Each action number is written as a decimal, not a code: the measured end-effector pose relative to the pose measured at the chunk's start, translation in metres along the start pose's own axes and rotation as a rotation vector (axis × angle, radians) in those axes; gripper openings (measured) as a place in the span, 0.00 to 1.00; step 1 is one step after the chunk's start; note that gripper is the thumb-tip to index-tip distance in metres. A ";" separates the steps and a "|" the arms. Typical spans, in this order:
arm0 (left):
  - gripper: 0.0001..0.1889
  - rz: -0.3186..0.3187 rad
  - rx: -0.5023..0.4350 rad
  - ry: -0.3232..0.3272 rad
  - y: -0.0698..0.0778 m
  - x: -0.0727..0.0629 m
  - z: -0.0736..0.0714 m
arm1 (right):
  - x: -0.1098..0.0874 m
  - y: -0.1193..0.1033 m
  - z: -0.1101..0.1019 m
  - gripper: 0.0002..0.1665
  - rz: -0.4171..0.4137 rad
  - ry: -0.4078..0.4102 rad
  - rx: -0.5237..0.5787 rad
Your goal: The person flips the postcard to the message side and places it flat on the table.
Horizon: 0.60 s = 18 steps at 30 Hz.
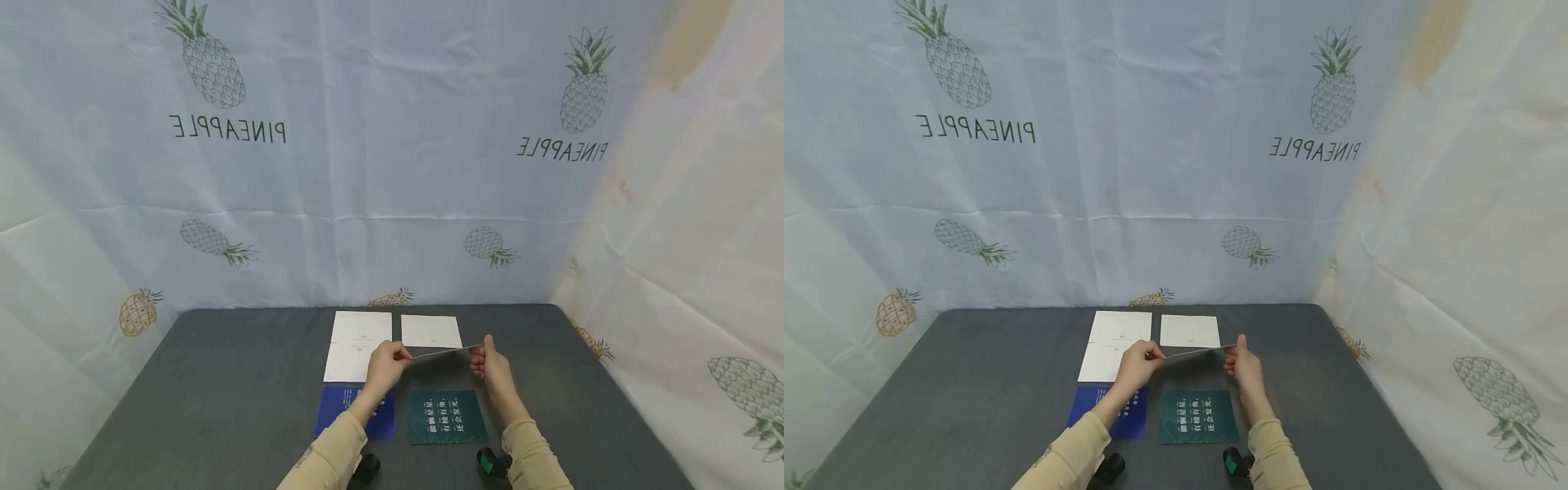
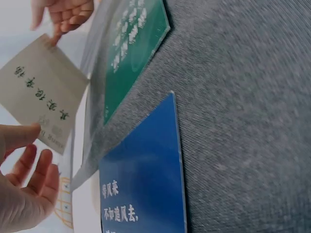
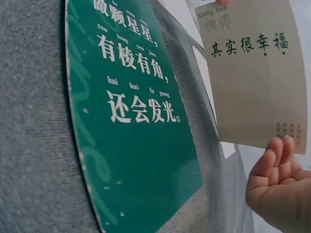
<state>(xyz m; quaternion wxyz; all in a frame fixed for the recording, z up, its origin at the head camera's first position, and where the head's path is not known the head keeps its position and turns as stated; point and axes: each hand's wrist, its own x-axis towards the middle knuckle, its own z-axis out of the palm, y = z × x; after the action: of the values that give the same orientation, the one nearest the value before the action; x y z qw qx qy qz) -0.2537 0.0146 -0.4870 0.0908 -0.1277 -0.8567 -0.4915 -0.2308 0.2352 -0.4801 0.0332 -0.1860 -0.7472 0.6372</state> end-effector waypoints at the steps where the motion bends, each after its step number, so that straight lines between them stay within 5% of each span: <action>1: 0.05 0.014 0.011 0.004 -0.001 0.000 0.000 | 0.000 0.000 0.000 0.46 0.001 0.008 0.024; 8: 0.07 0.040 0.007 -0.001 -0.005 -0.001 -0.001 | 0.000 0.006 -0.001 0.34 0.028 0.043 0.102; 14: 0.04 0.051 -0.005 0.028 -0.006 -0.001 -0.004 | 0.002 0.013 -0.003 0.25 -0.004 0.077 0.062; 18: 0.06 0.038 -0.011 -0.032 -0.007 -0.001 -0.004 | 0.002 0.017 -0.003 0.26 -0.014 0.050 -0.006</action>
<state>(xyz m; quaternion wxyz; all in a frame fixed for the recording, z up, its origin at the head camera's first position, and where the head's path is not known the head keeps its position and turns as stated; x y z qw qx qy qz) -0.2544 0.0077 -0.4913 0.0856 -0.1526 -0.8526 -0.4923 -0.2278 0.2409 -0.4961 0.0559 -0.1969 -0.7492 0.6299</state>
